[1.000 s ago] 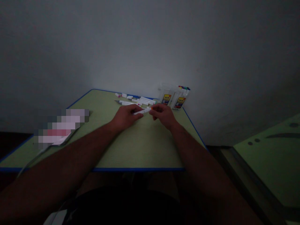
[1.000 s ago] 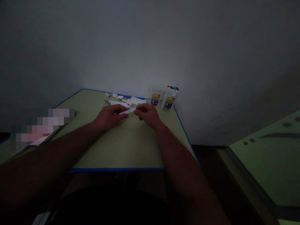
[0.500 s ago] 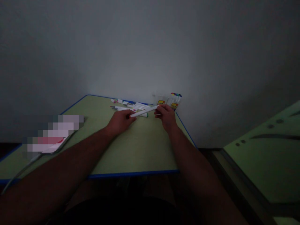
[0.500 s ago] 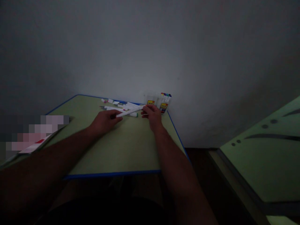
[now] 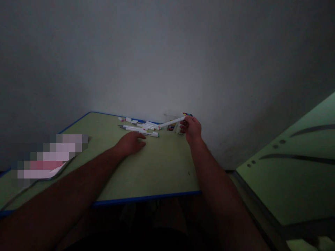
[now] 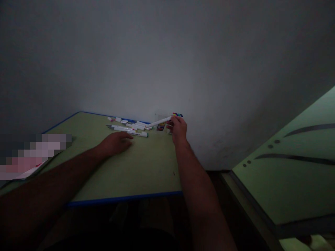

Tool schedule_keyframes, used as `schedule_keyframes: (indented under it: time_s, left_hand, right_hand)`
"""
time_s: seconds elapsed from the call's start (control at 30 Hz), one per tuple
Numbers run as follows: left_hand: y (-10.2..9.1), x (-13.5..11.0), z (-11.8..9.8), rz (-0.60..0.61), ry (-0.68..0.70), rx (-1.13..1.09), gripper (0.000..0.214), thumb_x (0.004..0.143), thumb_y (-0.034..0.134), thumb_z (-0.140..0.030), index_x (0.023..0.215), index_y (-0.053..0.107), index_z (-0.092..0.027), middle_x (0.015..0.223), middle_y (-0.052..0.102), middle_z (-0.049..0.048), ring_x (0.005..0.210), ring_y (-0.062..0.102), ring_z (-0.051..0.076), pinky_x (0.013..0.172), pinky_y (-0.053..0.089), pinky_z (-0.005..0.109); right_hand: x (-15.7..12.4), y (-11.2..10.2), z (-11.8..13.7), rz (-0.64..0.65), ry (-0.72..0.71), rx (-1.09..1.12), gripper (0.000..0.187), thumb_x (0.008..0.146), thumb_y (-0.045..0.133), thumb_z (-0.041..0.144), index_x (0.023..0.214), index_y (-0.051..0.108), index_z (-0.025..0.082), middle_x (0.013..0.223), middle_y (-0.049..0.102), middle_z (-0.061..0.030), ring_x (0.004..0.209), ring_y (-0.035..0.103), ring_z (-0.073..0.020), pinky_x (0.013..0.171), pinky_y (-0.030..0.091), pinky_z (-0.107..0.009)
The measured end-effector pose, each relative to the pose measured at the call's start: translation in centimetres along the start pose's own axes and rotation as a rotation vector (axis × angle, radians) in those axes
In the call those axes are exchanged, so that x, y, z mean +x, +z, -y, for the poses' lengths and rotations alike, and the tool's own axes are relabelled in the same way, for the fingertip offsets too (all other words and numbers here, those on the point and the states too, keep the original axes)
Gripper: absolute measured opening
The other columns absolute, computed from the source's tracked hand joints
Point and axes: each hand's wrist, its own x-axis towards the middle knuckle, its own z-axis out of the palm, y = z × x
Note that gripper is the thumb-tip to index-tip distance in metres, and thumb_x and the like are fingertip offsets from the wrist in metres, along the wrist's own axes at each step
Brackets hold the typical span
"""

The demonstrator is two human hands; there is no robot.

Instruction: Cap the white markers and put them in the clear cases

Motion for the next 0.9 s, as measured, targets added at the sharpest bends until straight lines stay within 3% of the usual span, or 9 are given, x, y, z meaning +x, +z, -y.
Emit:
schedule_keyframes:
  time_s: [0.13,0.4,0.9]
  left_hand:
    - [0.4,0.2,0.3,0.087,0.069,0.077,0.052,0.087,0.056,-0.042,0.127,0.072,-0.014,0.129,0.071,0.0157,0.120,0.065,0.031,0.106,0.047,0.041]
    - [1.0,0.5,0.9,0.113,0.151,0.117,0.056,0.084,0.051,-0.046,0.125,0.073,-0.014,0.130,0.071,0.0158,0.123,0.063,0.031,0.110,0.044,0.041]
    - [1.1,0.4,1.0,0.081,0.161,0.065,0.046,0.082,0.055,-0.046,0.115,0.076,-0.022,0.126,0.073,0.0130,0.121,0.063,0.031,0.107,0.045,0.042]
  right_hand:
    - [2.2,-1.4,3.1,-0.127,-0.097,-0.073,0.005,0.081,0.065,0.015,0.083,0.061,0.018,0.069,0.065,0.0034,0.056,0.062,-0.0079,0.046,0.052,-0.016]
    - [6.7,-3.5,7.9,-0.393,-0.311,-0.260,0.012,0.083,0.063,0.015,0.092,0.056,0.021,0.072,0.061,0.0050,0.059,0.062,-0.0082,0.047,0.052,-0.016]
    - [9.4,-2.9,7.3,-0.416,-0.369,-0.548,0.013,0.081,0.059,0.016,0.093,0.057,0.020,0.075,0.062,0.0020,0.061,0.064,-0.0126,0.052,0.055,-0.024]
